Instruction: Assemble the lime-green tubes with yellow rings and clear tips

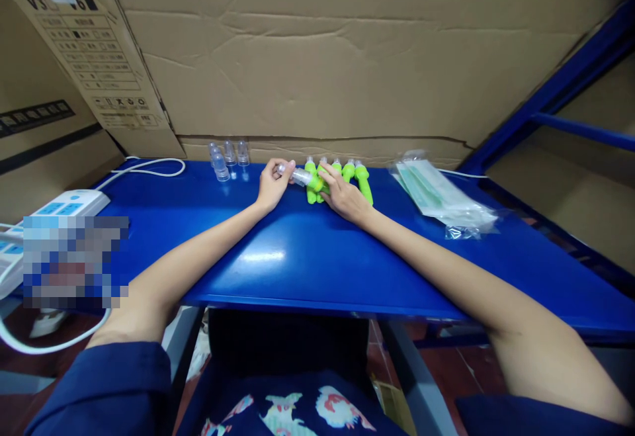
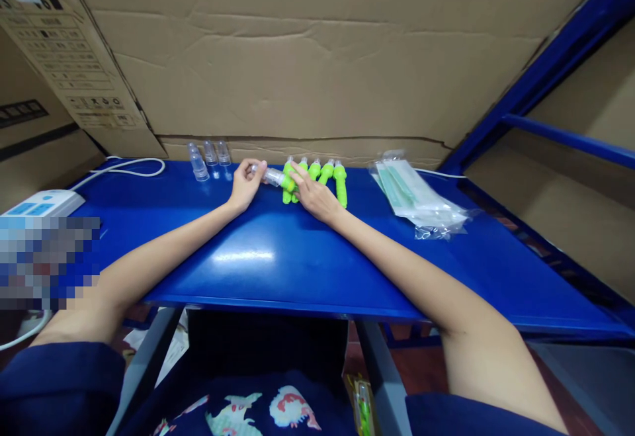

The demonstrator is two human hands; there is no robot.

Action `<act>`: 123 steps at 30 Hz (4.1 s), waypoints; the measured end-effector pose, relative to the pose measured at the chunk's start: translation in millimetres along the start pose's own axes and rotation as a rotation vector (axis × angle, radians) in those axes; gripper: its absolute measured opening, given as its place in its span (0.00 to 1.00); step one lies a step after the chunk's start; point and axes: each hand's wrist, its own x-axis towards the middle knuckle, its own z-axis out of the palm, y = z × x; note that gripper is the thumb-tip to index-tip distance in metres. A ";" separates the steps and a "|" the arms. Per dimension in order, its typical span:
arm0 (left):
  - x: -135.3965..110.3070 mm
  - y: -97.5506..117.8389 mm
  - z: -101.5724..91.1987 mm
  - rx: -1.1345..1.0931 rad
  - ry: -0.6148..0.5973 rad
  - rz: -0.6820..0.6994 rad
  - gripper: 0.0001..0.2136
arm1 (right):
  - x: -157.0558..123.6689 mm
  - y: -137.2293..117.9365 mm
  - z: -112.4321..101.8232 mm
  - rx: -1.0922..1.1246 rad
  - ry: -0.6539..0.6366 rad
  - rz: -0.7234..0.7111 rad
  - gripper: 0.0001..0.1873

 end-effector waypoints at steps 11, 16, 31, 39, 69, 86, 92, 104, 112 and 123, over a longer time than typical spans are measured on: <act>-5.2 -0.2 -2.8 0.195 -0.164 0.083 0.15 | 2.0 0.9 -1.4 -0.107 0.009 0.031 0.23; -7.2 3.0 -5.2 0.383 -0.274 0.195 0.08 | 2.0 0.8 -3.4 -0.220 -0.006 0.109 0.25; -13.6 32.9 -14.3 1.159 -0.489 0.591 0.23 | 0.3 -2.4 -2.5 -0.195 0.103 0.039 0.24; -0.1 30.8 -29.6 1.229 -0.401 0.675 0.25 | 18.0 -15.6 -10.6 -0.142 0.071 0.022 0.28; 5.1 24.0 -37.6 1.046 -0.334 0.521 0.22 | 7.8 -18.5 -4.0 -0.132 0.023 0.081 0.30; 12.7 24.4 -45.2 0.912 -0.175 0.285 0.21 | -1.2 26.1 -16.9 0.127 0.216 0.077 0.21; 13.9 22.7 -46.1 0.892 -0.157 0.230 0.26 | 0.1 22.3 -26.0 0.305 0.301 0.108 0.16; 11.0 23.6 -46.6 0.916 -0.239 0.272 0.33 | -0.8 16.4 -28.9 0.317 0.223 0.187 0.23; 7.5 22.3 -43.4 0.901 -0.239 0.304 0.31 | 1.1 11.8 -35.7 0.420 0.111 0.308 0.33; 3.1 23.3 -44.7 1.016 -0.396 0.477 0.28 | 4.5 9.4 -44.9 0.416 0.131 0.415 0.38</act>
